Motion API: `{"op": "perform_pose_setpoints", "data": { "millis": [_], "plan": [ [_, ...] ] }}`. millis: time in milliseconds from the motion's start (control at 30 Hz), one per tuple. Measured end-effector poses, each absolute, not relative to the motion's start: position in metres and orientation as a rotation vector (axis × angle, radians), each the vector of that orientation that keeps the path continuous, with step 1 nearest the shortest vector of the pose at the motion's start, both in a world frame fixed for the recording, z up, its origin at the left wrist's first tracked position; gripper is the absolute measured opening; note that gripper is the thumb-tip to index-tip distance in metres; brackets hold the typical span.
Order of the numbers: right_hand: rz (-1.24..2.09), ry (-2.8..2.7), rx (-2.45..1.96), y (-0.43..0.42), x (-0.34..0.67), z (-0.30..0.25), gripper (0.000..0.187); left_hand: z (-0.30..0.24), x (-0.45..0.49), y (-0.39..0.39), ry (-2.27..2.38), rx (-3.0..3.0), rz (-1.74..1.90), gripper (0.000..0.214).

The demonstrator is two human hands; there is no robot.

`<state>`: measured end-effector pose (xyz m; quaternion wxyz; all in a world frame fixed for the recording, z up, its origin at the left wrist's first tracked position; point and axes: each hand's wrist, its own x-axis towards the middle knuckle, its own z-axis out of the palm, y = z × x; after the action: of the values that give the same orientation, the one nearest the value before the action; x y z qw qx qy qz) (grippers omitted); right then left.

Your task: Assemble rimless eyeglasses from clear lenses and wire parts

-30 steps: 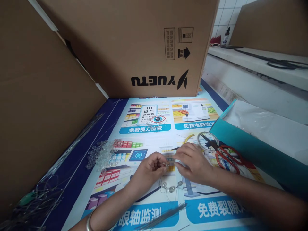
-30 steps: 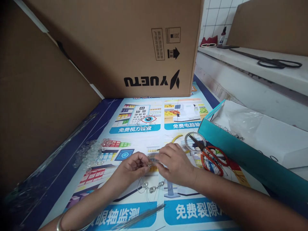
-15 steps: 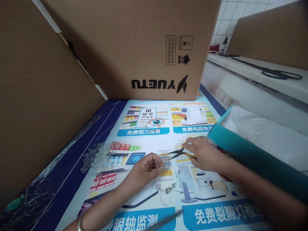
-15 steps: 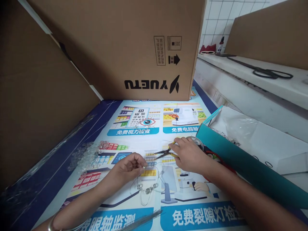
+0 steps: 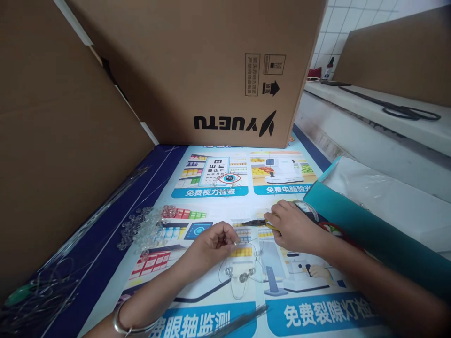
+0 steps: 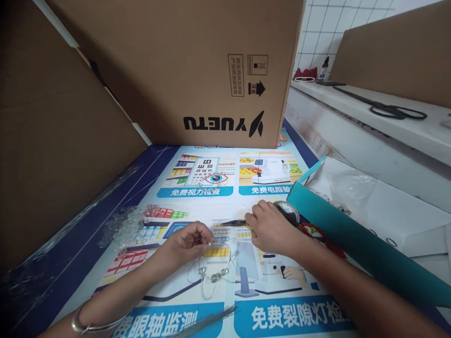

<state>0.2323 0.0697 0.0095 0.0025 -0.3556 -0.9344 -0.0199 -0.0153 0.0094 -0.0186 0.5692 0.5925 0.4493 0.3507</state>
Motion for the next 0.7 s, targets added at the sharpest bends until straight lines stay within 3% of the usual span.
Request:
{"op": "perform_pose_setpoints", "data": {
  "millis": [333,700],
  "plan": [
    [-0.294,-2.924,-1.088,0.065,0.228,0.002,0.027,-0.018,-0.014,0.009,1.073,1.409,0.849,0.008],
    [-0.145,-2.855,-1.352,0.065,0.220,-0.007,0.041,-0.019,-0.015,0.008,1.078,1.422,0.844,0.008]
  ]
}}
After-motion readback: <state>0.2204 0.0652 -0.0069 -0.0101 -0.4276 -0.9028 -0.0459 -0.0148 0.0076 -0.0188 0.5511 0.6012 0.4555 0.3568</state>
